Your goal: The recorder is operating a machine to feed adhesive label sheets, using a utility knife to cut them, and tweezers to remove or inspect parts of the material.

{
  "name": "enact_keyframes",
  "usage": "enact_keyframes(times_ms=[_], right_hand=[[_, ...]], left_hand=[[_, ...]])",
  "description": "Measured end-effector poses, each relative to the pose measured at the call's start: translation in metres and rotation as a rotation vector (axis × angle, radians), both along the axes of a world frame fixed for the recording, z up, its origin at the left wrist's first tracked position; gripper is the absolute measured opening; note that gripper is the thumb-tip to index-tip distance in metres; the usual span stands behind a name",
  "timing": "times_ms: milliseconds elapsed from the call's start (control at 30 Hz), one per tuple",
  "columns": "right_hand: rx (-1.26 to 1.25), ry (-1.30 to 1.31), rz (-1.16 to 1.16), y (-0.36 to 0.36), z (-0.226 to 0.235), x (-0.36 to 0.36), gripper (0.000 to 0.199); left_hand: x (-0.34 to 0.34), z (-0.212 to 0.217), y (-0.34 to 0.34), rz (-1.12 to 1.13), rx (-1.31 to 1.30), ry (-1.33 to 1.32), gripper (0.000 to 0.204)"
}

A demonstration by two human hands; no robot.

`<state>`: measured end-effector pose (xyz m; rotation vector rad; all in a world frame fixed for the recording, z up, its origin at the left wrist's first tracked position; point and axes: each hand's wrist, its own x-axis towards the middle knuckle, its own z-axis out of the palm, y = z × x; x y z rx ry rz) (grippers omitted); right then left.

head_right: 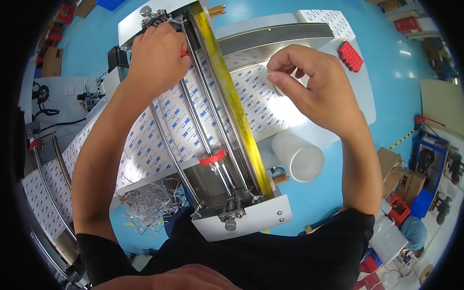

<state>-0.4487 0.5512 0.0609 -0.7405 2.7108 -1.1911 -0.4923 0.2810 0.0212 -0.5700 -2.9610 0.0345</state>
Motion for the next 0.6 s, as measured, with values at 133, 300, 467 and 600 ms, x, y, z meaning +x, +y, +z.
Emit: enact_keyframes(times_ms=[133,300,467,600], right_hand=[[-0.045,-0.029,-0.012,0.003,-0.007,0.002,0.009],[-0.1,-0.033,-0.022,0.004,-0.012,0.006,0.01],[-0.105,-0.102,-0.035,0.008,-0.013,0.01,0.009],[-0.123,-0.129,-0.046,0.013,-0.015,0.013,0.009]], left_hand=[[0.002,-0.006,0.001,0.058,0.087,0.03,0.014],[-0.002,-0.014,-0.003,0.048,0.203,0.062,0.011],[-0.003,-0.011,-0.006,0.008,0.198,0.021,0.01],[-0.01,0.004,-0.017,-0.132,0.179,-0.117,0.01]])
